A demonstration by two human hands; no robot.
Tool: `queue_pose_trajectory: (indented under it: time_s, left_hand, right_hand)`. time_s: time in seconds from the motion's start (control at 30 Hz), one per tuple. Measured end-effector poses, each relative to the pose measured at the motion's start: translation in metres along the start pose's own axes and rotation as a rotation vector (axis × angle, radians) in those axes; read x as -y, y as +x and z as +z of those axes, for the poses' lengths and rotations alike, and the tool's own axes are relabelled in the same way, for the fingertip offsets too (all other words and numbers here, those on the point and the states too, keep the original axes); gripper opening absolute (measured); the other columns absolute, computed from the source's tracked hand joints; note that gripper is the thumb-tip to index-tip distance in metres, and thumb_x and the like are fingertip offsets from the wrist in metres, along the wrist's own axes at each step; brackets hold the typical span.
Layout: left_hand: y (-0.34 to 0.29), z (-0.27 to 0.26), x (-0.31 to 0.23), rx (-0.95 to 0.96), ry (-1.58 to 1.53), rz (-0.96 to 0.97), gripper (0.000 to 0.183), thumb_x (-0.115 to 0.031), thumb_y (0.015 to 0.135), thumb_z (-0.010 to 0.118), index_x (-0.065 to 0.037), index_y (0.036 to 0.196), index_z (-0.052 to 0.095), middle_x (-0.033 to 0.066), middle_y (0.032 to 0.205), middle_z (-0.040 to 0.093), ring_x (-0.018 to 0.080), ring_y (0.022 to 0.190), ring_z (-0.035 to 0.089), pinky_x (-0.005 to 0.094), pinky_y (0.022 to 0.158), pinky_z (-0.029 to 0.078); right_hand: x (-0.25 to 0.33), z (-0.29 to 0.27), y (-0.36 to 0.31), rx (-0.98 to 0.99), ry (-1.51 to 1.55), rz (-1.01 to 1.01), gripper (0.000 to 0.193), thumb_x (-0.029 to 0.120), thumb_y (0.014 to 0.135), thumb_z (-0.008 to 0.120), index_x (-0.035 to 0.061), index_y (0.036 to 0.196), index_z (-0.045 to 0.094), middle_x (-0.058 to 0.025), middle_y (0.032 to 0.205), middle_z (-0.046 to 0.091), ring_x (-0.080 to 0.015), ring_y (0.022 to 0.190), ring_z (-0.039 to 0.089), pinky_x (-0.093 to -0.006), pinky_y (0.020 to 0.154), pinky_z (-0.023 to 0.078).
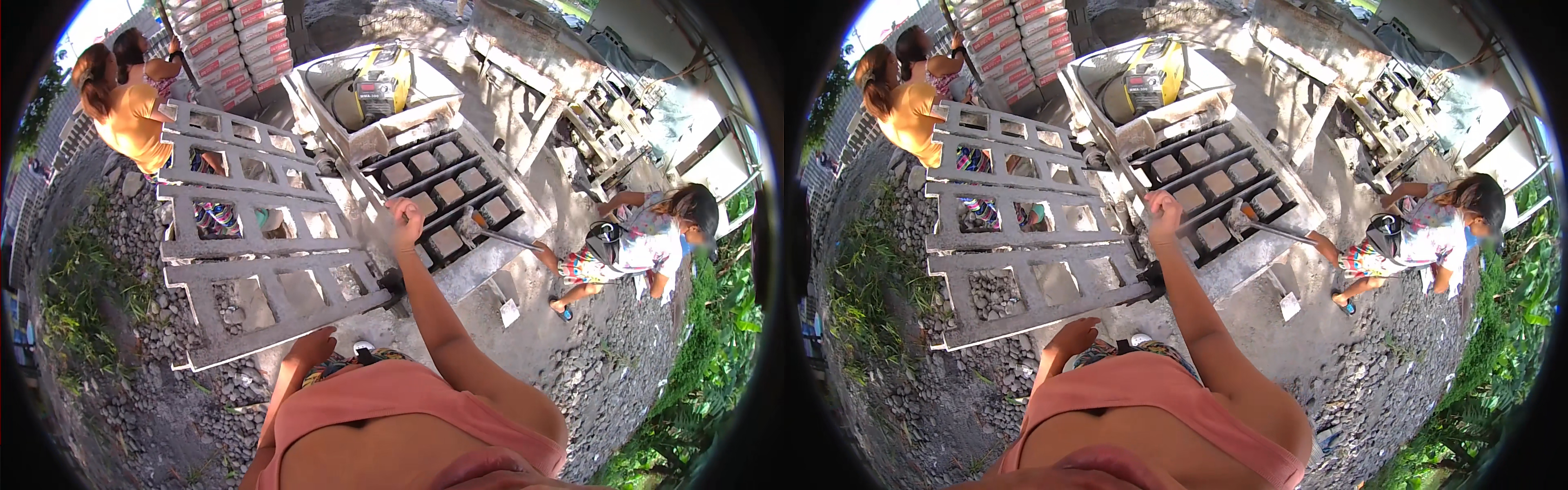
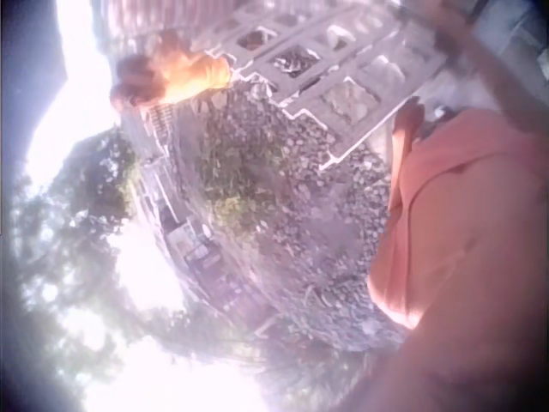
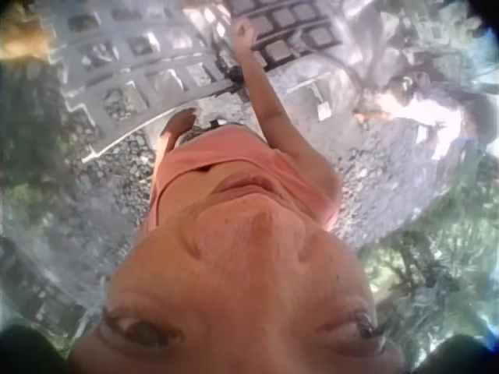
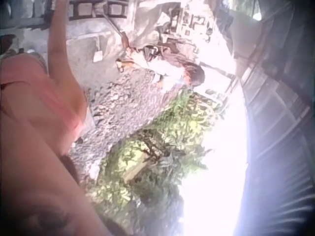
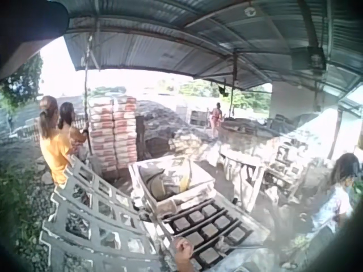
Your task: Manufacturing hollow concrete blocks using metal molds, a rod for compaction, and a concrete mixer.
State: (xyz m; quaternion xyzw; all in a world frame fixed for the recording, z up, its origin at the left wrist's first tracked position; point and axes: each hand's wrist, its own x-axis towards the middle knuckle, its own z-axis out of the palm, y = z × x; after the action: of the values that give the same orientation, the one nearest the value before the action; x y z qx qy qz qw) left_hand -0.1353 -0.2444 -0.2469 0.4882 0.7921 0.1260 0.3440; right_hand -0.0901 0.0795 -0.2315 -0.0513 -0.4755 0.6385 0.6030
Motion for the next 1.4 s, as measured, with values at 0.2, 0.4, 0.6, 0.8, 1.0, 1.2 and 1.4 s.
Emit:
queue_pose_trajectory:
  time_s: [0.2,0.4,0.6,0.8,1.0,1.2,1.4]
  left_hand:
    - [0.019,-0.013,-0.008,0.220,0.135,0.082,0.041,-0.024,0.086,0.044,-0.007,0.123,0.051,0.0216,0.115,0.056,0.0366,0.105,0.054,0.0415,0.091,0.042]
    - [0.039,-0.045,0.008,0.367,0.330,0.080,0.042,-0.022,0.088,0.041,-0.004,0.126,0.047,0.0217,0.123,0.051,0.0352,0.113,0.050,0.0396,0.097,0.038]
    - [0.033,-0.047,0.059,0.337,0.239,0.054,0.042,-0.021,0.088,0.041,-0.004,0.126,0.047,0.0216,0.124,0.050,0.0349,0.114,0.048,0.0391,0.098,0.037]
    - [0.012,-0.037,0.104,0.323,0.142,0.039,0.042,-0.020,0.088,0.040,-0.003,0.126,0.047,0.0216,0.125,0.049,0.0346,0.116,0.047,0.0386,0.099,0.036]
    - [0.022,-0.032,0.105,0.326,0.094,0.142,0.041,-0.019,0.088,0.040,-0.002,0.126,0.047,0.0216,0.126,0.048,0.0342,0.117,0.046,0.0381,0.101,0.034]
    - [0.026,-0.010,0.118,0.307,0.036,0.256,0.041,-0.018,0.088,0.039,-0.002,0.126,0.046,0.0215,0.128,0.047,0.0339,0.119,0.045,0.0377,0.102,0.033]
    - [0.049,0.092,0.195,0.197,-0.286,0.360,0.041,-0.017,0.089,0.039,-0.001,0.125,0.046,0.0215,0.129,0.046,0.0336,0.120,0.043,0.0372,0.103,0.032]
  right_hand:
    - [0.009,-0.010,-0.009,-0.066,0.128,0.090,0.034,0.026,0.082,0.042,0.0042,0.056,0.040,-0.0057,0.058,0.037,-0.0207,0.064,0.041,-0.0372,0.076,0.039]
    - [0.080,-0.049,-0.031,-0.176,0.112,0.061,0.035,0.028,0.083,0.037,0.0065,0.056,0.038,-0.0065,0.054,0.036,-0.0191,0.055,0.036,-0.0372,0.069,0.039]
    - [0.183,-0.067,-0.091,-0.338,0.036,0.043,0.033,0.029,0.080,0.041,0.0100,0.054,0.033,-0.0032,0.051,0.028,-0.0170,0.053,0.028,-0.0347,0.063,0.032]
    - [0.190,-0.057,-0.098,-0.457,0.101,-0.038,0.031,0.029,0.074,0.042,0.0109,0.053,0.029,-0.0016,0.049,0.024,-0.0153,0.049,0.024,-0.0332,0.058,0.029]
    - [0.075,-0.001,-0.058,-0.337,0.019,-0.011,0.029,0.027,0.075,0.041,0.0100,0.053,0.032,-0.0029,0.050,0.027,-0.0163,0.052,0.027,-0.0359,0.065,0.032]
    - [0.071,0.017,-0.001,-0.126,-0.038,0.130,0.031,0.025,0.078,0.039,0.0078,0.053,0.032,-0.0037,0.051,0.029,-0.0167,0.052,0.029,-0.0339,0.063,0.034]
    - [0.111,0.024,-0.043,-0.016,-0.105,0.057,0.030,0.024,0.078,0.039,0.0067,0.053,0.033,-0.0036,0.051,0.029,-0.0178,0.052,0.030,-0.0351,0.062,0.035]
